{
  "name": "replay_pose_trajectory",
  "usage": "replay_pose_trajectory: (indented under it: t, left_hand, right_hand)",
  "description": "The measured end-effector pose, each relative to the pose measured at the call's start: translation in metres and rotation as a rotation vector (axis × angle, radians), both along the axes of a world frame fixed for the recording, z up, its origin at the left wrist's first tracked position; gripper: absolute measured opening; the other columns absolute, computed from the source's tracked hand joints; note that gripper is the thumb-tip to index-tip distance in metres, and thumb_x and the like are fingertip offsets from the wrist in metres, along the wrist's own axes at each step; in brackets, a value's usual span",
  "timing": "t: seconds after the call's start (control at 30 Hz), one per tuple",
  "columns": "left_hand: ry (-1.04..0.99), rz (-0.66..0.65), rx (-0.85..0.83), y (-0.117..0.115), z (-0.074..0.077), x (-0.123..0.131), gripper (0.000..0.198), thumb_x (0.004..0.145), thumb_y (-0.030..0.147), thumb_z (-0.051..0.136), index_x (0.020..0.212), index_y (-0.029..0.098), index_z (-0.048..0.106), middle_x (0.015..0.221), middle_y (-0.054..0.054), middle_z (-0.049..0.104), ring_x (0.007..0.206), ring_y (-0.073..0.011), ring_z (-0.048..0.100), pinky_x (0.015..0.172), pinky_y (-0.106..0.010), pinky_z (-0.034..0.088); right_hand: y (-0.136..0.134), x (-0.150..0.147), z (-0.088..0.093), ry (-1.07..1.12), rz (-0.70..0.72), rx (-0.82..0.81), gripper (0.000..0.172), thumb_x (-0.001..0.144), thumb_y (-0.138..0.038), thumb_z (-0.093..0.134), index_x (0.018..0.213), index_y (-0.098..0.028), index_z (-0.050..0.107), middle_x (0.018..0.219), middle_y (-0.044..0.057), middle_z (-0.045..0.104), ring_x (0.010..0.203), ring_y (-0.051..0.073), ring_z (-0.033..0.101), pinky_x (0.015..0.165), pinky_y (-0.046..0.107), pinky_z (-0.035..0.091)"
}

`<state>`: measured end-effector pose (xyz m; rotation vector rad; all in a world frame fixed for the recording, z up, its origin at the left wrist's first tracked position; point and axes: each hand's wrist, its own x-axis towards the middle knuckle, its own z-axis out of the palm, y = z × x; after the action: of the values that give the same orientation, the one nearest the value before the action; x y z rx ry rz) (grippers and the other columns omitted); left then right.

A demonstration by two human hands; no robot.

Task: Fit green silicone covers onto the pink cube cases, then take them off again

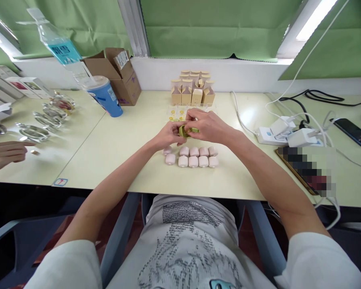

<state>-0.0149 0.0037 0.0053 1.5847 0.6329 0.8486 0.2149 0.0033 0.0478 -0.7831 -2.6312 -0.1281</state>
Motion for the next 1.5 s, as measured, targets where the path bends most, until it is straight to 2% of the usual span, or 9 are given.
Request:
replay_pose_trajectory:
  t: [0.27,0.43,0.57,0.63,0.8,0.97,1.13,1.27,1.5]
  left_hand:
    - [-0.013,-0.081,-0.093,0.000,0.002,-0.001,0.030,0.064,0.016,0.103,0.080,0.015,0.078,0.071,0.002,0.063,0.057,-0.0091,0.059,0.054,-0.025,0.053]
    - [-0.085,-0.049,-0.084,0.003,0.002,0.000,0.031,0.063,0.016,0.102,0.088,0.016,0.085,0.076,0.000,0.068,0.064,-0.0105,0.060,0.058,-0.025,0.054]
    - [-0.054,0.029,-0.065,0.005,-0.002,-0.003,0.059,0.062,0.013,0.100,0.120,0.017,0.090,0.082,0.000,0.076,0.070,-0.0113,0.064,0.067,-0.026,0.057]
    - [-0.046,0.046,-0.062,0.005,-0.004,-0.002,0.067,0.061,0.013,0.101,0.127,0.017,0.090,0.086,-0.001,0.079,0.075,-0.0127,0.067,0.072,-0.026,0.058]
    - [-0.014,0.050,-0.022,0.003,-0.006,0.001,0.057,0.061,0.018,0.103,0.117,0.015,0.092,0.089,-0.003,0.080,0.083,-0.0167,0.070,0.075,-0.028,0.057]
    - [0.014,0.053,0.005,0.002,-0.007,0.001,0.050,0.062,0.021,0.105,0.110,0.015,0.093,0.090,-0.004,0.081,0.085,-0.0175,0.071,0.081,-0.031,0.058]
    - [0.035,0.029,0.014,0.003,-0.010,0.002,0.058,0.063,0.024,0.106,0.120,0.015,0.093,0.096,-0.005,0.085,0.088,-0.0197,0.074,0.081,-0.031,0.058]
    - [0.018,-0.002,0.022,0.004,-0.013,0.002,0.058,0.064,0.023,0.105,0.120,0.017,0.093,0.097,-0.005,0.085,0.087,-0.0192,0.074,0.081,-0.031,0.057]
    - [0.061,0.009,0.019,0.003,-0.015,0.003,0.063,0.062,0.025,0.106,0.123,0.017,0.092,0.099,-0.005,0.083,0.088,-0.0185,0.072,0.081,-0.031,0.057]
  right_hand:
    - [0.006,0.003,-0.004,0.165,0.145,-0.135,0.015,0.101,-0.021,0.071,0.089,-0.021,0.080,0.102,0.007,0.061,0.086,0.019,0.056,0.067,0.033,0.036]
    - [0.009,0.009,0.008,0.252,0.198,-0.257,0.011,0.101,-0.029,0.077,0.105,-0.024,0.087,0.106,0.007,0.067,0.092,0.022,0.061,0.075,0.036,0.045]
    - [0.010,0.012,0.016,0.437,0.087,-0.401,0.022,0.096,-0.040,0.087,0.107,-0.023,0.078,0.110,0.008,0.074,0.093,0.023,0.065,0.079,0.038,0.052]
    - [0.011,0.011,0.014,0.488,0.033,-0.477,0.030,0.091,-0.041,0.092,0.108,-0.023,0.075,0.110,0.007,0.076,0.090,0.023,0.067,0.079,0.038,0.054]
    - [0.017,0.009,0.007,0.427,-0.028,-0.549,0.029,0.083,-0.034,0.095,0.104,-0.023,0.078,0.104,0.005,0.077,0.088,0.021,0.068,0.081,0.037,0.055]
    - [0.017,0.009,0.008,0.414,-0.042,-0.578,0.029,0.078,-0.027,0.097,0.100,-0.022,0.078,0.102,0.004,0.075,0.085,0.019,0.066,0.078,0.035,0.053]
    - [0.012,0.006,0.010,0.378,-0.096,-0.622,0.037,0.071,-0.018,0.098,0.097,-0.023,0.073,0.095,0.000,0.068,0.079,0.017,0.060,0.076,0.034,0.050]
    - [0.007,0.003,0.013,0.355,-0.144,-0.624,0.041,0.067,-0.016,0.098,0.094,-0.024,0.068,0.088,-0.003,0.063,0.080,0.017,0.058,0.075,0.034,0.046]
    - [0.001,-0.001,0.013,0.315,-0.201,-0.603,0.037,0.067,-0.018,0.091,0.090,-0.024,0.063,0.087,-0.003,0.063,0.078,0.017,0.054,0.073,0.033,0.040]
